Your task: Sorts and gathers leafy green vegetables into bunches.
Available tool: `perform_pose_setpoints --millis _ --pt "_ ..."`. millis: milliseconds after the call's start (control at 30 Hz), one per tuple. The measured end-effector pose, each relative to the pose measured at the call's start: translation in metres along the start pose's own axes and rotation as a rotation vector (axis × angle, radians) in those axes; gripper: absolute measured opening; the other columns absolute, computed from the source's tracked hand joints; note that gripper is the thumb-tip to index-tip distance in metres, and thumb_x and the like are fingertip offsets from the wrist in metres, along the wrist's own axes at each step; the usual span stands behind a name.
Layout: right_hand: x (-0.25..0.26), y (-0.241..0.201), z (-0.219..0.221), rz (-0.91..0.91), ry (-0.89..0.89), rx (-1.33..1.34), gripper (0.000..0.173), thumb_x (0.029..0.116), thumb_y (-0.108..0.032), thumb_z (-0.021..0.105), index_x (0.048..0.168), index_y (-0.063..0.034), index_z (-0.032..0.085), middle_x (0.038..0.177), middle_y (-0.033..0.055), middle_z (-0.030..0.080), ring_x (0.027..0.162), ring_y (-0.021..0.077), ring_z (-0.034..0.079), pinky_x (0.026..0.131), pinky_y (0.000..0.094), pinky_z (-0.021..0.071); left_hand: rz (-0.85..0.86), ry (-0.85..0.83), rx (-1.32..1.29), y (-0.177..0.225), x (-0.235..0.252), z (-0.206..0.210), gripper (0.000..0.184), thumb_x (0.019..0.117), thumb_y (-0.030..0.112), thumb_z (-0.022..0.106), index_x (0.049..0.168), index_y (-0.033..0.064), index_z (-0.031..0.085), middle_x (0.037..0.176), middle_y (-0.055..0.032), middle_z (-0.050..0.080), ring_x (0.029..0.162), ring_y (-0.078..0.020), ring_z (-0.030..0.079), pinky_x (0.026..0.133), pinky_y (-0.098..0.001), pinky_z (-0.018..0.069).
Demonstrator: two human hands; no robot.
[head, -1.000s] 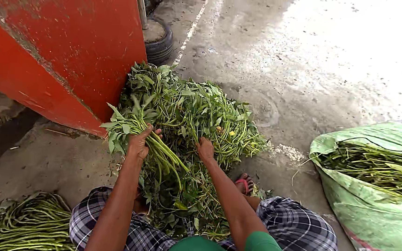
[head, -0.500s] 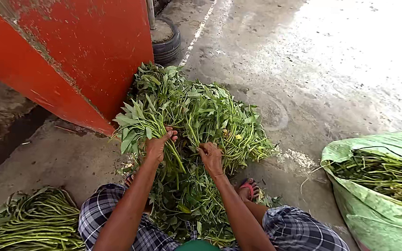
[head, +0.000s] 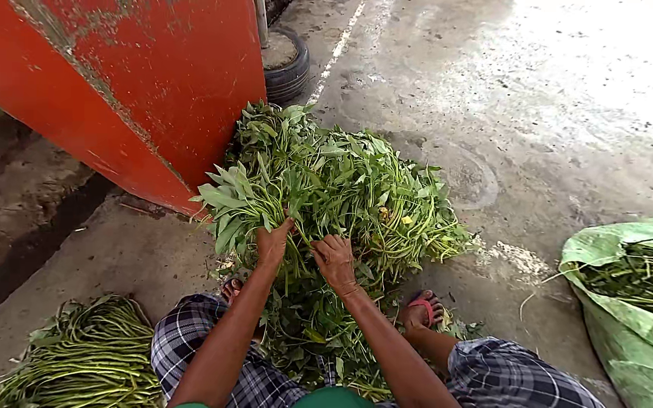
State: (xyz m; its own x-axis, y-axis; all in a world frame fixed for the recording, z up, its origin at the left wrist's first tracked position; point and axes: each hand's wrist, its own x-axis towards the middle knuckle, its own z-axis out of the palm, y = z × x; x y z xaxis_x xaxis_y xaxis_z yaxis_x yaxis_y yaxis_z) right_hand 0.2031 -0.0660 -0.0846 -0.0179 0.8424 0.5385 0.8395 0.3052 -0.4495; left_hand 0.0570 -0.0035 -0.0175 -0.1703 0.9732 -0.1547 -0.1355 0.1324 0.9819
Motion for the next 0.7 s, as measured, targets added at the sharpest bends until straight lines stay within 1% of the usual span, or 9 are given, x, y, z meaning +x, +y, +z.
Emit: perform_pose_setpoints --millis 133,233,333,400,467,500,567,600,700 --pt "-0.001 -0.003 0.001 0.036 0.037 -0.007 0.012 0.0907 -0.019 0.072 0.093 -0.0082 0.078 0.085 0.0108 0.072 0.081 0.0308 0.068 0.080 0.0522 0.0488 -0.031 -0.027 0.005 -0.001 0.007 -0.005 0.039 0.0842 -0.011 0.075 0.120 -0.0041 0.060 0.090 -0.0118 0.072 0.068 -0.0177 0.069 0.066 -0.0315 0.0603" --pt "0.001 -0.011 -0.005 0.234 -0.110 0.139 0.025 0.0933 -0.027 0.071 0.101 -0.0038 0.077 0.087 0.0126 0.071 0.085 0.0320 0.067 0.087 0.0563 0.0464 -0.108 -0.055 -0.034 0.002 0.009 -0.007 0.043 0.0879 -0.007 0.073 0.126 -0.0017 0.053 0.091 -0.0115 0.070 0.068 -0.0182 0.068 0.066 -0.0325 0.0605" --pt "0.023 -0.014 -0.018 0.504 -0.502 0.409 0.070 0.0966 -0.058 0.059 0.141 -0.0031 0.059 0.130 0.0195 0.064 0.125 0.0367 0.057 0.110 0.0632 0.0350 -0.164 -0.070 -0.013 0.002 0.009 -0.007 0.036 0.0895 -0.001 0.075 0.121 -0.0045 0.057 0.084 -0.0111 0.071 0.067 -0.0168 0.068 0.067 -0.0313 0.0599" --pt "0.037 -0.012 -0.015 0.595 -0.575 0.597 0.084 0.0926 -0.059 0.064 0.153 -0.0051 0.044 0.149 0.0227 0.052 0.140 0.0364 0.047 0.117 0.0610 0.0337 -0.176 -0.103 0.050 -0.001 0.004 -0.005 0.033 0.0895 0.001 0.076 0.117 -0.0067 0.060 0.084 -0.0101 0.071 0.072 -0.0144 0.069 0.072 -0.0302 0.0593" --pt "0.047 -0.018 -0.013 0.682 -0.469 0.833 0.071 0.0938 -0.037 0.074 0.150 -0.0048 0.047 0.142 0.0218 0.057 0.132 0.0292 0.056 0.112 0.0487 0.0450 -0.141 -0.128 0.062 -0.006 -0.001 -0.003 0.038 0.0876 -0.002 0.076 0.121 -0.0070 0.058 0.097 -0.0118 0.070 0.085 -0.0134 0.068 0.081 -0.0309 0.0583" --pt "0.051 -0.022 -0.011 0.749 -0.374 0.948 0.058 0.0947 -0.026 0.075 0.144 -0.0031 0.053 0.131 0.0191 0.063 0.118 0.0239 0.062 0.103 0.0423 0.0514 -0.127 -0.149 0.055 -0.008 -0.003 -0.002 0.042 0.0873 -0.003 0.076 0.125 -0.0062 0.057 0.105 -0.0122 0.068 0.093 -0.0129 0.066 0.087 -0.0311 0.0567" --pt "0.055 -0.033 -0.007 0.898 -0.128 1.104 0.026 0.0962 -0.013 0.072 0.119 0.0001 0.066 0.092 0.0078 0.069 0.077 0.0110 0.064 0.073 0.0280 0.0556 -0.125 -0.173 0.042 -0.007 -0.006 0.001 0.036 0.0876 -0.001 0.077 0.120 -0.0037 0.061 0.100 -0.0092 0.071 0.090 -0.0117 0.068 0.085 -0.0297 0.0576" --pt "0.057 -0.038 -0.007 0.976 -0.010 1.169 0.018 0.0961 -0.009 0.071 0.111 0.0014 0.069 0.082 0.0051 0.068 0.066 0.0084 0.061 0.065 0.0247 0.0547 -0.125 -0.187 0.027 -0.007 -0.006 0.003 0.030 0.0876 0.000 0.077 0.114 -0.0026 0.065 0.091 -0.0071 0.073 0.081 -0.0116 0.070 0.079 -0.0286 0.0595" --pt "0.061 -0.049 -0.013 1.154 0.236 1.259 0.015 0.0959 -0.005 0.069 0.110 -0.0002 0.066 0.091 0.0048 0.068 0.074 0.0098 0.062 0.068 0.0269 0.0550 -0.159 -0.221 0.006 -0.008 -0.006 0.005 0.023 0.0907 0.002 0.074 0.112 -0.0022 0.066 0.086 -0.0068 0.073 0.072 -0.0133 0.069 0.073 -0.0284 0.0595"
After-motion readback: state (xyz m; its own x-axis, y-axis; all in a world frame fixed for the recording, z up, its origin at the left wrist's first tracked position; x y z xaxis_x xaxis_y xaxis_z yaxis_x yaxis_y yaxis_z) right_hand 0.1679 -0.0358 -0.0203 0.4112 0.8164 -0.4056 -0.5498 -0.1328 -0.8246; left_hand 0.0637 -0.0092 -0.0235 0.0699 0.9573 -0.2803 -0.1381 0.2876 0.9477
